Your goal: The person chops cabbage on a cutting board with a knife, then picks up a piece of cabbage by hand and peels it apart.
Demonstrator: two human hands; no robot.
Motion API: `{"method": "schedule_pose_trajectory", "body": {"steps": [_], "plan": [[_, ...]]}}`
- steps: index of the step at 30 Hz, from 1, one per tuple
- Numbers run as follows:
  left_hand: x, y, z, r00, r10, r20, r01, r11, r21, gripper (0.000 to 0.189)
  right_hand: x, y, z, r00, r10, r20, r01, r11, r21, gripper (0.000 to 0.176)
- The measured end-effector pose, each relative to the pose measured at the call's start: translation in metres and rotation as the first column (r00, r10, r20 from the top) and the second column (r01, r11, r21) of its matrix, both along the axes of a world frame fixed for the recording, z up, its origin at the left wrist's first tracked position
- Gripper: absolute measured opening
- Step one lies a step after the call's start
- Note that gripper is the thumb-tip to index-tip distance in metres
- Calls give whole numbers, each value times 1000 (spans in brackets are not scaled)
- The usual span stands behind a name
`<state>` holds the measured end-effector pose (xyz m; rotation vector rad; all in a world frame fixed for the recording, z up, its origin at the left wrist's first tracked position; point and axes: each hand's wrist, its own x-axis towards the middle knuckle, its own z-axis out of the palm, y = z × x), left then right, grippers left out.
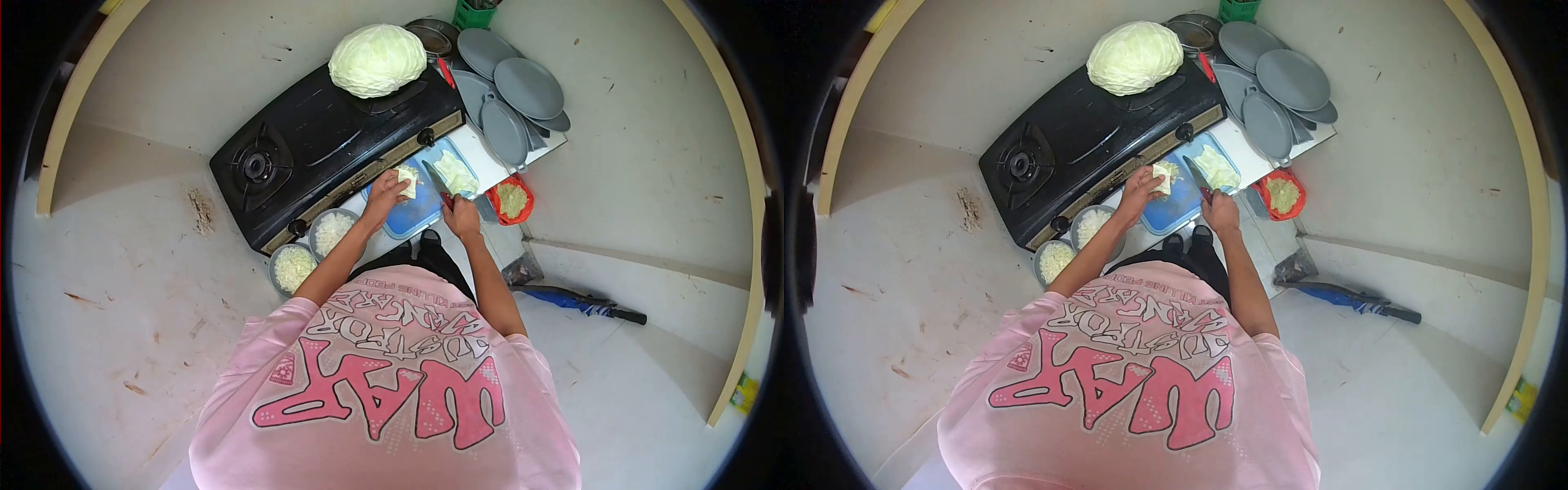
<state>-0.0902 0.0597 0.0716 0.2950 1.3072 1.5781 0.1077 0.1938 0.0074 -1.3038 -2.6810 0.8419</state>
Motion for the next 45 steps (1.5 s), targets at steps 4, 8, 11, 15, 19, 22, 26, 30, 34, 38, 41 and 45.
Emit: {"method": "schedule_pose_trajectory", "body": {"steps": [4,8,11,15,19,22,26,30,34,38,41,45], "plan": [[-4,0,9,999,-36,-41,36,999,7,18,0,1,-2,998,-28,-50,29,999,14,40],[-3,7,13,997,-66,-36,67,998,22,22,4,-1,1,992,-88,-94,87,996,-9,40],[0,11,17,997,-69,-42,70,997,25,24,3,-6,20,994,-100,-33,102,992,78,39],[0,17,18,991,-110,-73,112,993,28,23,-8,-10,48,951,-151,-271,198,968,157,32],[2,22,34,947,-210,-245,223,975,26,22,-30,-22,116,740,-405,-537,128,869,-478,28],[0,21,31,890,-311,-334,346,937,51,24,-31,-26,127,689,-428,-585,41,829,-558,26],[2,19,35,873,-345,-345,387,920,59,31,-26,-29,126,654,-483,-582,40,791,-611,21],[4,14,50,889,-352,-292,396,912,106,33,-20,-32,123,591,-531,-608,50,776,-629,18],[9,10,42,906,-322,-273,365,923,122,33,-13,-35,125,571,-542,-616,102,791,-603,20],[15,8,43,930,-287,-231,316,944,98,33,-12,-45,125,562,-554,-614,112,787,-607,29],[19,9,40,945,-249,-211,272,958,89,31,-10,-56,119,546,-562,-622,80,773,-629,42],[26,8,43,965,-191,-177,204,977,58,28,-13,-73,135,592,-506,-627,83,812,-577,53]]}}
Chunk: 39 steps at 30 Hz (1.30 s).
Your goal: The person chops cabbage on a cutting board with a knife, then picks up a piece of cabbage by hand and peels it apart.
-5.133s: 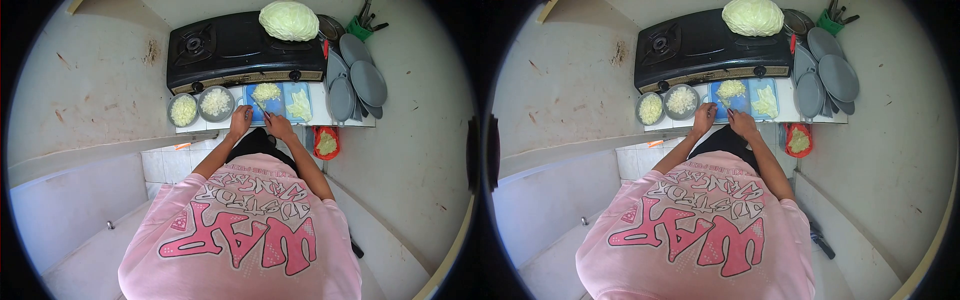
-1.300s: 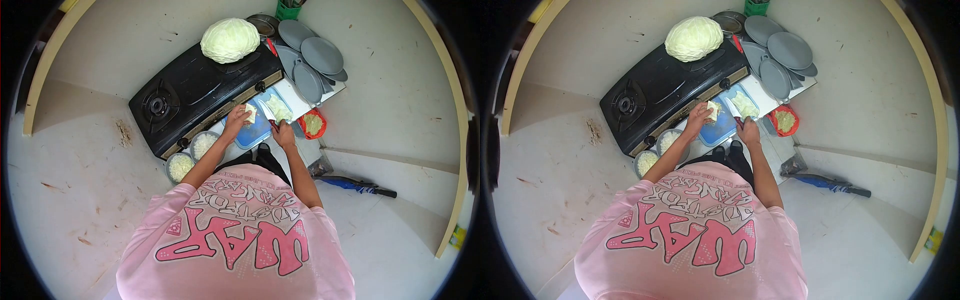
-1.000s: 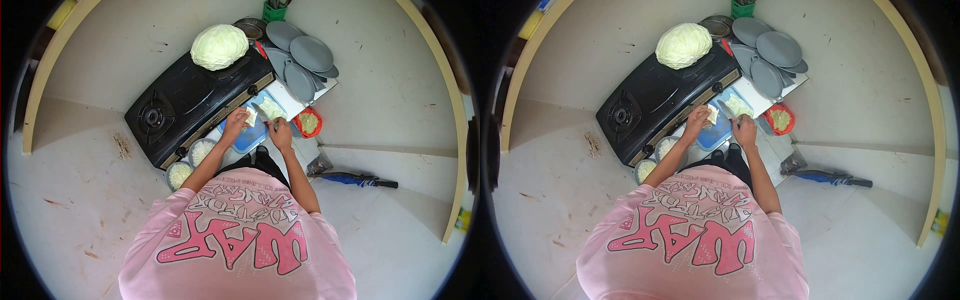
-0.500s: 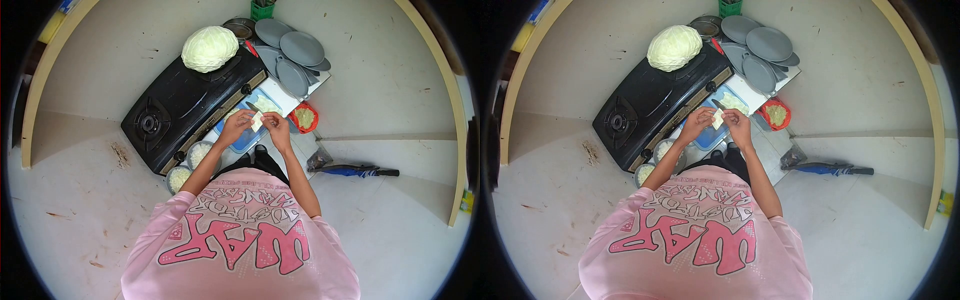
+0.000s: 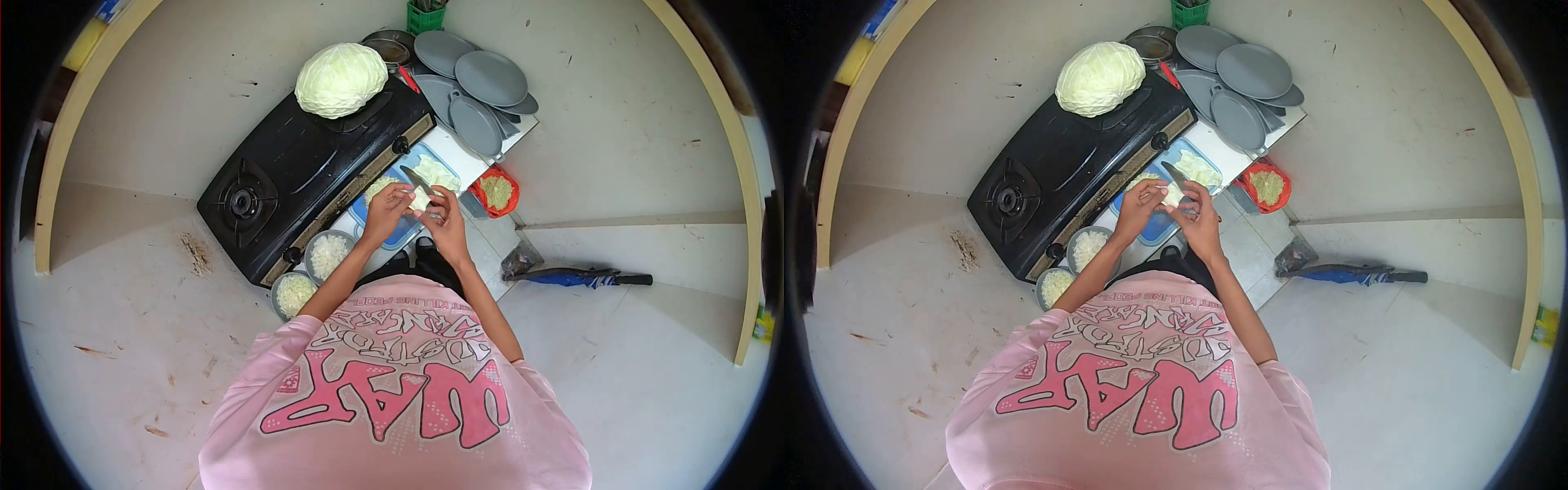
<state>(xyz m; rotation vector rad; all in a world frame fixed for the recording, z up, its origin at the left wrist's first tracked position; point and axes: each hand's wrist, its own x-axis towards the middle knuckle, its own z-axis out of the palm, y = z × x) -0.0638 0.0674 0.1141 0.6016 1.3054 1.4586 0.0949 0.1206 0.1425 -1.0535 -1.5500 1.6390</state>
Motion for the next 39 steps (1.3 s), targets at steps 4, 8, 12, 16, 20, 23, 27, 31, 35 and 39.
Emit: {"method": "schedule_pose_trajectory", "body": {"steps": [4,8,12,16,20,23,27,31,35,39], "plan": [[4,-2,0,1000,0,-3,0,1000,-2,28,2,-5,-7,1000,5,-5,-5,1000,-16,56],[4,-4,3,998,-47,52,47,999,3,29,4,-1,-20,999,0,-36,-1,1000,-23,55],[2,-6,2,994,-104,23,103,994,45,34,7,2,-21,996,-28,-88,23,998,-56,53],[2,-5,2,996,-79,30,78,996,51,36,8,4,-24,996,-20,-91,13,997,-79,51],[3,-4,-2,999,-36,-18,37,998,42,36,5,2,-20,992,-32,-121,24,997,-68,45],[3,-3,-3,999,-24,-28,25,999,33,38,5,-1,-17,995,-5,-103,5,1000,-1,34],[4,-2,-2,1000,-9,-8,9,999,46,42,9,-1,-7,1000,-9,27,4,988,153,16],[6,-1,4,999,-23,26,21,999,47,45,10,2,-12,998,-29,56,19,985,170,14],[9,0,14,1000,-29,3,28,996,82,47,11,7,-24,999,-33,-27,34,999,38,11],[11,0,18,999,-35,22,33,995,95,46,12,8,-20,992,-19,-123,8,996,-88,11]]}}
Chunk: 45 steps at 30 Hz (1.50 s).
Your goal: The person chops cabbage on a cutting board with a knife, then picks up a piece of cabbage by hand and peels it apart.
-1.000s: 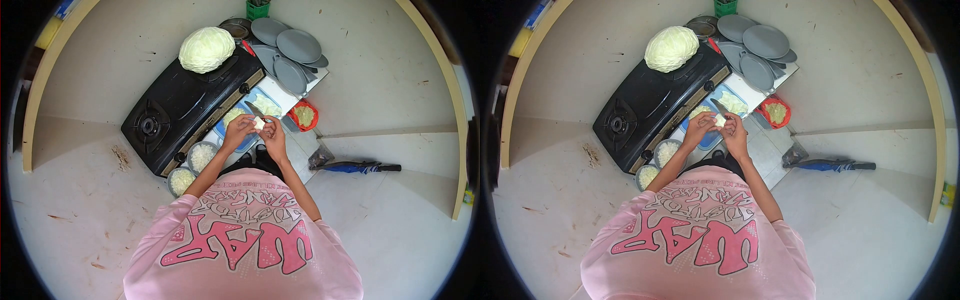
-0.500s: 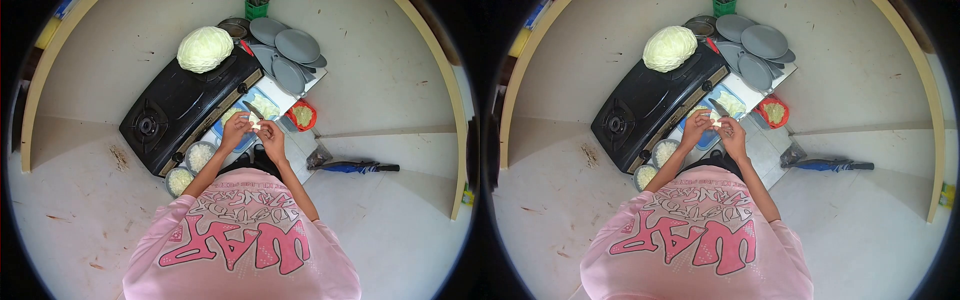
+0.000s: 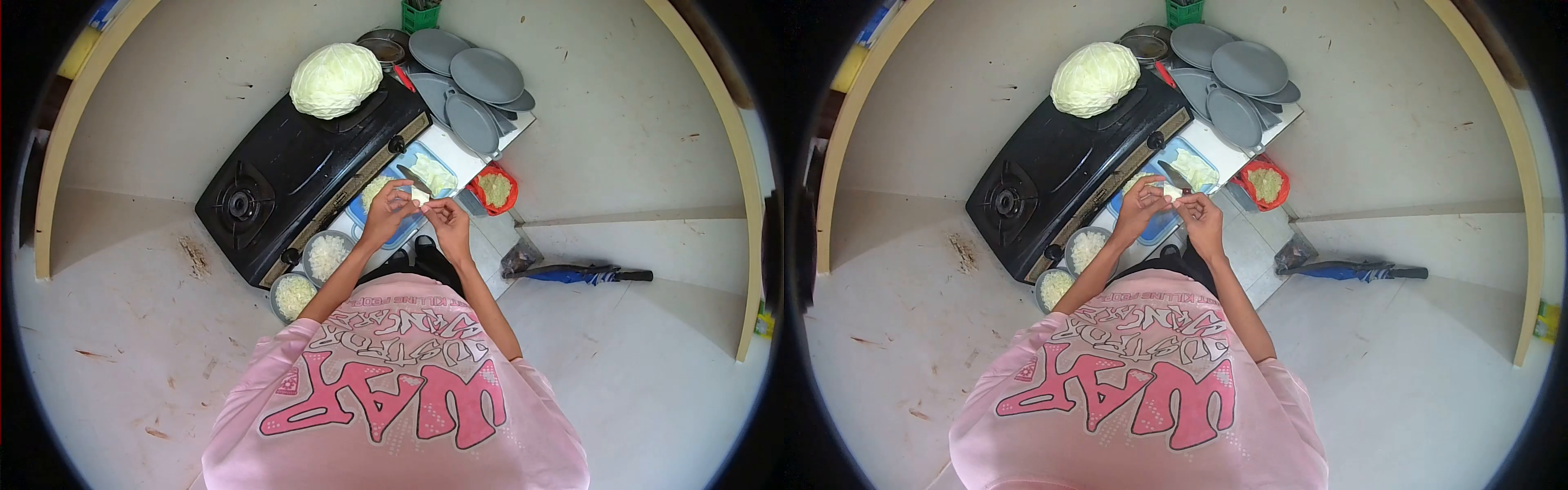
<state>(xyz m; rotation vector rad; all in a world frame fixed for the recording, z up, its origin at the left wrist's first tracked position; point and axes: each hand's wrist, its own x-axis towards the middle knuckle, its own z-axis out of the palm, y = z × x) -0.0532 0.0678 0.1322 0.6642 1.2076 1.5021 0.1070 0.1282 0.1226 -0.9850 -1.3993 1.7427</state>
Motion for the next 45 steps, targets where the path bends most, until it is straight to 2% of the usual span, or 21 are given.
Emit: {"method": "schedule_pose_trajectory", "body": {"steps": [6,9,12,18,21,24,27,28,31,34,37,38,41,45], "plan": [[3,1,4,996,20,-85,-18,1000,25,41,0,2,1,999,-17,-44,14,998,-59,17],[4,3,6,993,18,-118,-14,999,35,39,-5,4,6,985,-98,-142,86,992,-90,24],[4,4,7,983,-4,-184,12,999,44,38,-4,11,8,986,-58,-155,46,995,-83,31],[11,12,17,989,47,-144,-33,995,97,35,-2,29,19,986,10,-169,-32,992,-125,33],[10,16,14,983,59,-175,-41,994,106,35,-2,37,23,984,85,-154,-97,993,-73,33],[13,25,19,980,129,-150,-117,990,84,33,-2,42,43,996,89,-17,-87,989,120,26],[20,36,28,981,182,-74,-179,983,36,28,4,61,55,984,153,92,-177,899,401,20],[23,41,33,979,188,-79,-185,982,37,25,5,67,64,987,132,86,-158,848,506,14],[38,56,41,973,219,-76,-217,975,38,19,17,92,70,978,162,129,-207,780,591,15],[55,71,38,964,258,-59,-256,966,33,15,30,116,71,968,213,136,-252,788,562,14],[72,81,51,958,256,-128,-249,966,69,16,41,137,74,959,261,114,-281,807,520,11],[78,83,54,964,255,-73,-250,965,75,18,44,144,76,953,283,107,-298,813,501,10],[91,88,61,935,305,-179,-302,952,44,17,53,157,82,926,364,95,-365,806,466,11],[108,93,73,832,366,-417,-388,921,33,15,61,174,81,888,451,93,-441,774,454,10]]}}
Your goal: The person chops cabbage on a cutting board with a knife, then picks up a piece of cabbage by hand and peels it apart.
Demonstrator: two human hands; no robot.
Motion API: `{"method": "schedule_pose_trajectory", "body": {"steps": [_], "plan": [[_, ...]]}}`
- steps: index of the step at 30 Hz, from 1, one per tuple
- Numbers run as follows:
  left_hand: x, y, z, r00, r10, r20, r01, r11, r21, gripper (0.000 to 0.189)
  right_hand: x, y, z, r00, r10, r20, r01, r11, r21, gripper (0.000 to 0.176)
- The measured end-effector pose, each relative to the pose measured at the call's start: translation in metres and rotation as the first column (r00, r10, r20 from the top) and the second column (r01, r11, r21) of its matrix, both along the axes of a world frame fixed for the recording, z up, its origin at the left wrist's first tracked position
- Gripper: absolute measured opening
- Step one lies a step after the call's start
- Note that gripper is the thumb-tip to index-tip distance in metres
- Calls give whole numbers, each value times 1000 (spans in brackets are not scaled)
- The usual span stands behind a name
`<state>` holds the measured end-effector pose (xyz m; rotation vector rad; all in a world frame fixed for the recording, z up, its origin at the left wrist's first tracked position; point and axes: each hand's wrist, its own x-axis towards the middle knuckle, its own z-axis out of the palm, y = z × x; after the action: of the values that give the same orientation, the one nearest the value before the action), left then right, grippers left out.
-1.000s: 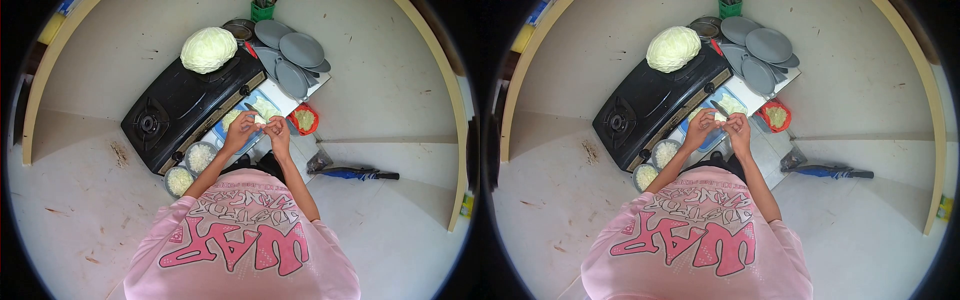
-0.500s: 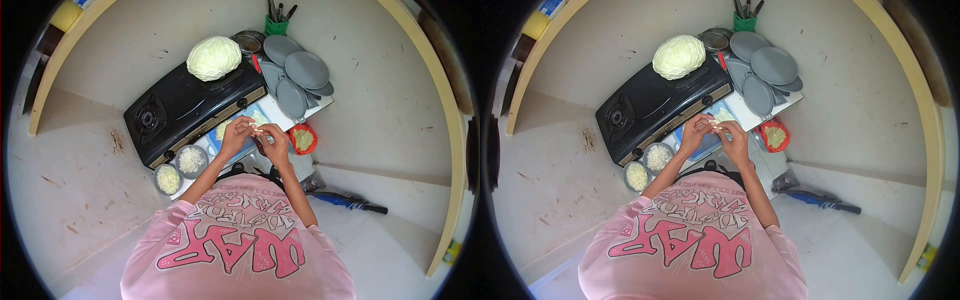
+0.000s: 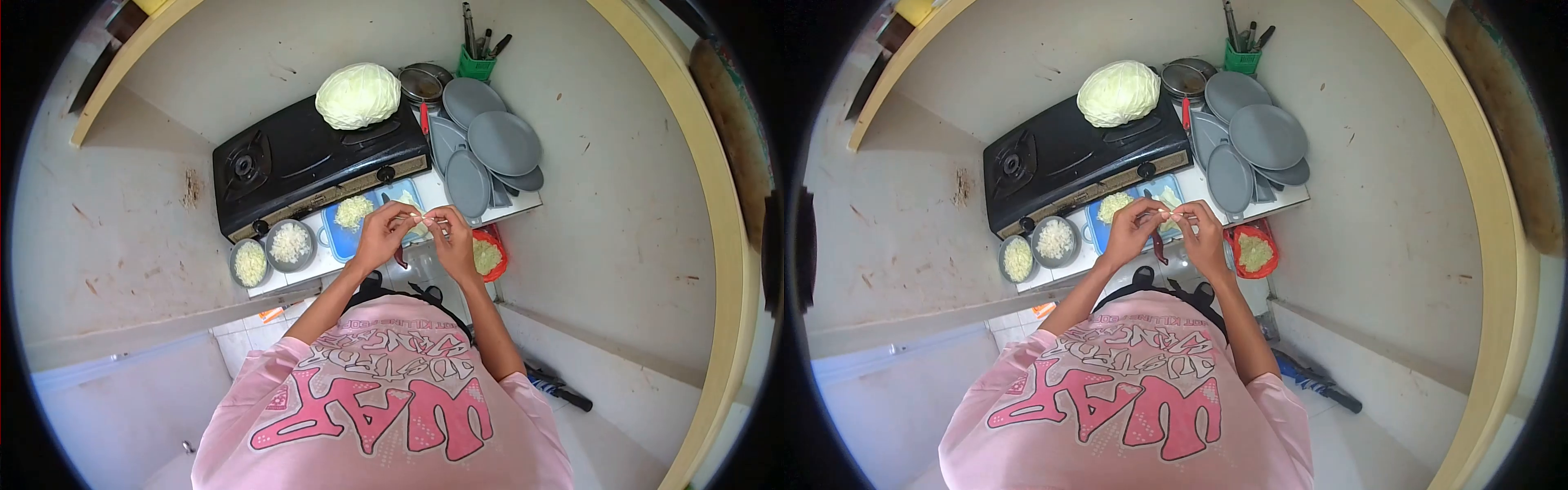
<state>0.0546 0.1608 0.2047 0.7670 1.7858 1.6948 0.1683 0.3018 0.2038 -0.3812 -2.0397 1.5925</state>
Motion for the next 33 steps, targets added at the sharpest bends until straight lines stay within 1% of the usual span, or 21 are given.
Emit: {"method": "schedule_pose_trajectory", "body": {"steps": [2,3,5,8,11,16,17,20,23,26,29,32,33], "plan": [[9,2,8,998,40,-45,-43,997,-65,14,3,8,0,1000,22,-18,-20,995,94,12],[14,4,10,994,66,-90,-70,997,-45,13,4,11,1,999,34,-27,-30,989,142,13],[25,8,14,977,123,-175,-125,992,-2,12,7,15,7,998,65,-9,-63,988,143,13],[37,7,15,952,204,-228,-218,975,-39,12,12,19,9,992,126,7,-125,983,136,13],[49,5,19,945,277,-176,-292,954,-66,13,12,20,10,983,185,-7,-181,970,159,14],[54,-10,8,942,323,-91,-329,943,-60,15,8,15,16,956,291,29,-292,941,172,16],[53,-13,8,943,324,-80,-329,942,-63,15,6,14,16,950,310,41,-312,933,180,16],[45,-25,27,933,299,-201,-330,934,-139,16,-1,5,18,947,318,45,-320,927,194,14],[26,-40,21,928,237,-286,-269,960,-79,16,-11,-7,21,959,284,16,-281,939,196,13],[10,-52,37,930,227,-290,-239,971,-7,17,-22,-26,32,970,243,-1,-238,952,193,13],[-13,-71,43,948,147,-282,-123,987,102,15,-37,-46,36,976,216,-1,-213,964,161,12],[-32,-93,44,974,72,-216,-54,994,92,14,-50,-69,35,979,204,-2,-203,977,72,12],[-36,-98,45,975,82,-205,-62,993,104,18,-53,-75,35,979,202,-3,-201,979,36,12]]}}
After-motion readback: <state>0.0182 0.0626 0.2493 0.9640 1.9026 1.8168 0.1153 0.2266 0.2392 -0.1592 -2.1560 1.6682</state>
